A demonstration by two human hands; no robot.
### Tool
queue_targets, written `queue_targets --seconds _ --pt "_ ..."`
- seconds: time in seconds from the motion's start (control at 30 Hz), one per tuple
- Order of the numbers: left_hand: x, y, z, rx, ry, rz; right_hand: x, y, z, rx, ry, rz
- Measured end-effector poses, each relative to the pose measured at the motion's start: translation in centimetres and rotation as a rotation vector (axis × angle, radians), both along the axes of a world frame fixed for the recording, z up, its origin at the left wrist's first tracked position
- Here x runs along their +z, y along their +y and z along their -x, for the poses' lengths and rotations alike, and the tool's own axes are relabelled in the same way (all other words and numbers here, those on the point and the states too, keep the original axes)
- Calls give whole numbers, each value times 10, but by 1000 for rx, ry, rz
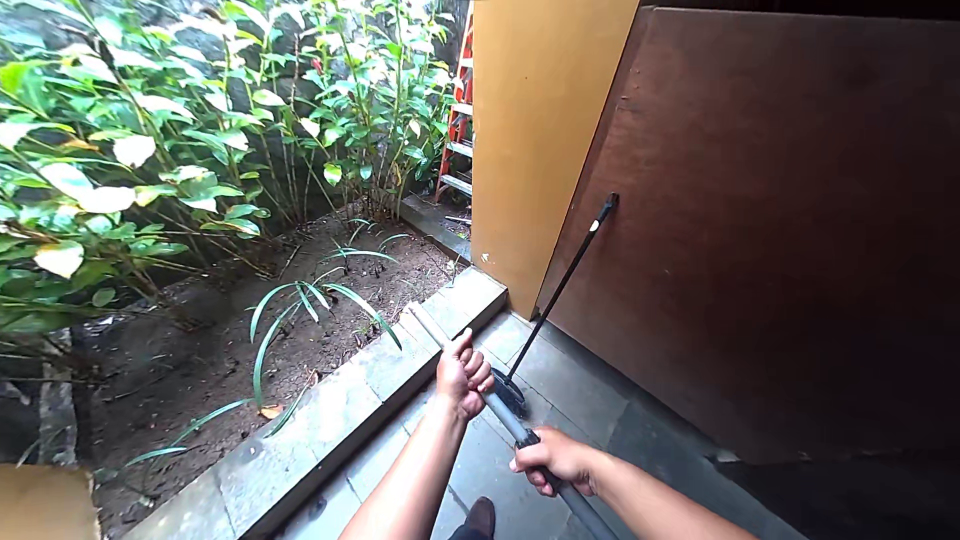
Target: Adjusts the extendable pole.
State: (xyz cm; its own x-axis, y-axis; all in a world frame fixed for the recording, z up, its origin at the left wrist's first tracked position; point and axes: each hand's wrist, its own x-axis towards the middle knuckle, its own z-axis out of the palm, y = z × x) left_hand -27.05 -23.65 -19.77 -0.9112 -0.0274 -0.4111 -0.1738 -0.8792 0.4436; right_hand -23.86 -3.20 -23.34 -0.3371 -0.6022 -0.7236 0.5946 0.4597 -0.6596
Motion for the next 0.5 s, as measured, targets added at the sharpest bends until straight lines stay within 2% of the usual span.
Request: queue_targets --seconds 0.07,0.17,0.27,0.33,0.4,0.5 --pt "-17 -5 6 42 -102 11 -14 -15 -2 -12 149 -181" --pt "-40 -9 15 67 -228 79 -37 -37 -7 13 491 -563" --pt "-49 -13 21 62 -241 98 -40 -46 -8 40 596 -692" --pt "-45 -14 21 45 -216 81 -37 -40 -5 31 539 -573" --pt "-34 -15 15 17 -151 43 -27 -28 -1 5 319 -289" --pt "-7 -22 4 -115 167 -91 12 -12 5 74 30 45"
